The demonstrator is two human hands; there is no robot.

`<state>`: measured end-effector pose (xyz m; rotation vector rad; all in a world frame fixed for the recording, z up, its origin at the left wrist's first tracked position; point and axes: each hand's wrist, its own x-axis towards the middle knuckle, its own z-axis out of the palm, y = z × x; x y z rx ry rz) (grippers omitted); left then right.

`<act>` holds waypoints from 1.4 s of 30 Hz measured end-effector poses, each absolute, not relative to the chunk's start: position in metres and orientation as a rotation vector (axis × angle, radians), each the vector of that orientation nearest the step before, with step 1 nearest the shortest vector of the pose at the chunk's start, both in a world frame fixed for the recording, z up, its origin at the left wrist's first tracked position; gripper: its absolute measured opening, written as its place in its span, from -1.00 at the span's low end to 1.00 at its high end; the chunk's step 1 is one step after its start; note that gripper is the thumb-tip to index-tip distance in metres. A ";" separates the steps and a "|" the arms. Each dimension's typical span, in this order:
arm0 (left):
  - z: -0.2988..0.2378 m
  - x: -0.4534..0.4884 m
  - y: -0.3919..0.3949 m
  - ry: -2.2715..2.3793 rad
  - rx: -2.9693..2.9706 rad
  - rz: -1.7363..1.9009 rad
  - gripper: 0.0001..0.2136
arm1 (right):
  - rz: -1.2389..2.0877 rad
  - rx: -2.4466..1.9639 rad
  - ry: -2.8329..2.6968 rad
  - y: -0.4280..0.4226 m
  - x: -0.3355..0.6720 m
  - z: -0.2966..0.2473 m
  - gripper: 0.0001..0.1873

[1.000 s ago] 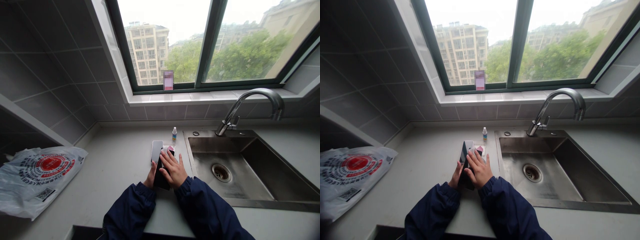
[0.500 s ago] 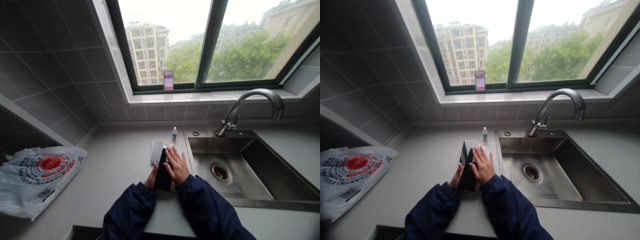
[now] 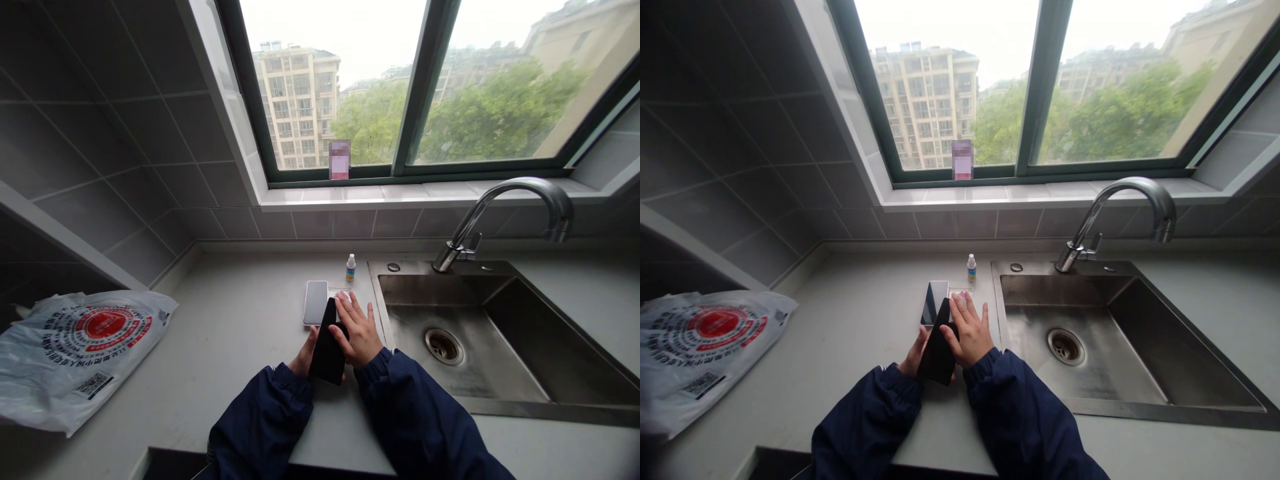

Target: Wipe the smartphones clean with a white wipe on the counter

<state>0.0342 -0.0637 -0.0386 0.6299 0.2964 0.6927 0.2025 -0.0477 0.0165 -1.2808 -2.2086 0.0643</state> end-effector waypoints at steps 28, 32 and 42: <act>-0.004 0.045 -0.062 0.430 0.575 1.167 -0.37 | 0.125 -1.089 -2.444 -0.065 0.187 0.014 -0.32; -0.005 0.045 -0.062 0.442 0.595 1.160 -0.36 | 0.124 -1.127 -2.423 -0.066 0.186 0.015 -0.34; -0.006 0.046 -0.066 0.329 0.497 1.072 -0.36 | 0.137 -1.231 -2.371 -0.064 0.187 0.018 -0.34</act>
